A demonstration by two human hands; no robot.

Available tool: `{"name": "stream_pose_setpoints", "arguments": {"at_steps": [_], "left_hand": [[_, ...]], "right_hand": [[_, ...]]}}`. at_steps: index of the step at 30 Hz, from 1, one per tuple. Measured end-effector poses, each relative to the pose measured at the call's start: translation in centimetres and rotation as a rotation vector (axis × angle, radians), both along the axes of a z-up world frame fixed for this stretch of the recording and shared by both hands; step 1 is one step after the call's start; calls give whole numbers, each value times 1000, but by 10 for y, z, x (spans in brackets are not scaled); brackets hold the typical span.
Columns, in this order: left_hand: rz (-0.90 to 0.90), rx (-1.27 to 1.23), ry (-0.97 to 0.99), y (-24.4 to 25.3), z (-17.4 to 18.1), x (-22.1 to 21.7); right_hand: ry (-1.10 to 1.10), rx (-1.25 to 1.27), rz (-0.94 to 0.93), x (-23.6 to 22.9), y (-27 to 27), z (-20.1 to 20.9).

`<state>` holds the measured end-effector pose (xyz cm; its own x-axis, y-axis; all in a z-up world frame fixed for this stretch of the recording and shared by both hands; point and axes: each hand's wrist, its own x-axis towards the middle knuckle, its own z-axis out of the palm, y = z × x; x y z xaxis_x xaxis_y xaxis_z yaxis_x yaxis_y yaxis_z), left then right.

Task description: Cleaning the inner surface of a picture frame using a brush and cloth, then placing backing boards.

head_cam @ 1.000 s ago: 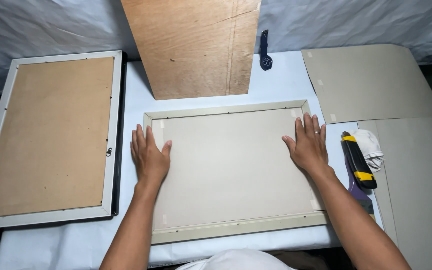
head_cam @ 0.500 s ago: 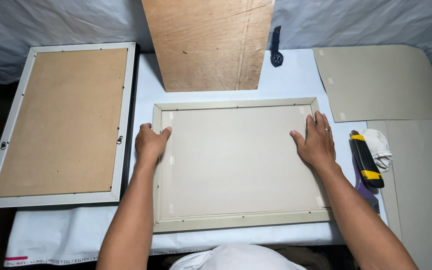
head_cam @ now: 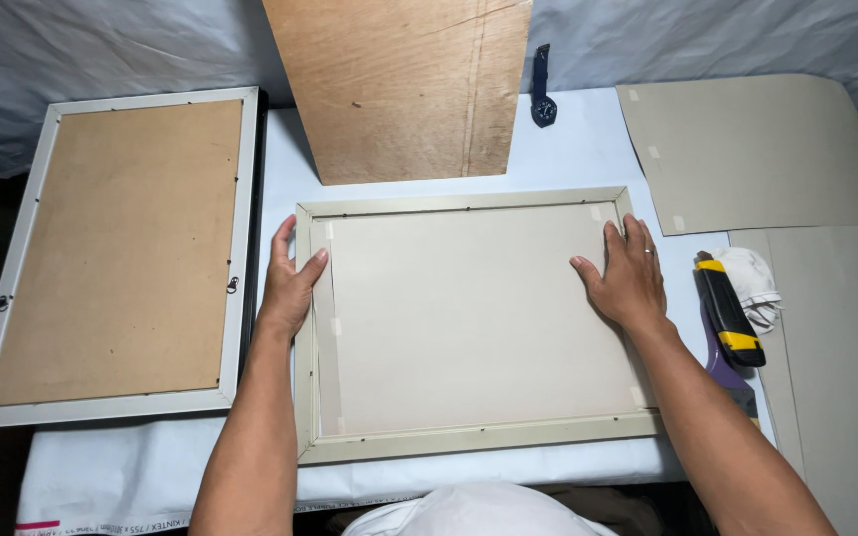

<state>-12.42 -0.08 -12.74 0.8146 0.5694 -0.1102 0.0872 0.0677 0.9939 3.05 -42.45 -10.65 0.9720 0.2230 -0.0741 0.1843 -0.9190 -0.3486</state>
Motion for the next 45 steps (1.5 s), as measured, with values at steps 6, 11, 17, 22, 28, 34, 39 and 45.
{"name": "stream_pose_setpoints", "arguments": {"at_steps": [6, 11, 17, 22, 28, 34, 39, 45], "left_hand": [[-16, -50, 62, 11, -16, 8], [124, 153, 250, 18, -31, 16], [97, 577, -51, -38, 40, -3], [121, 545, -520, -67, 84, -25], [99, 553, -650, -58, 142, -43], [91, 540, -735, -43, 179, -25], [168, 473, -727, -34, 160, -18], [554, 883, -522, -109, 87, -62]], "right_hand": [[-17, -8, 4, 1, 0, -3], [-5, -8, -1, -4, 1, 1], [-31, 42, -32, 10, -7, -13], [-143, 507, 40, 27, -44, -23], [132, 1276, 13, 22, -72, 69], [84, 1608, 197, 37, -77, 114], [289, 1387, 132, 42, -71, 68], [25, 1402, 19, 31, -52, 68]]}}
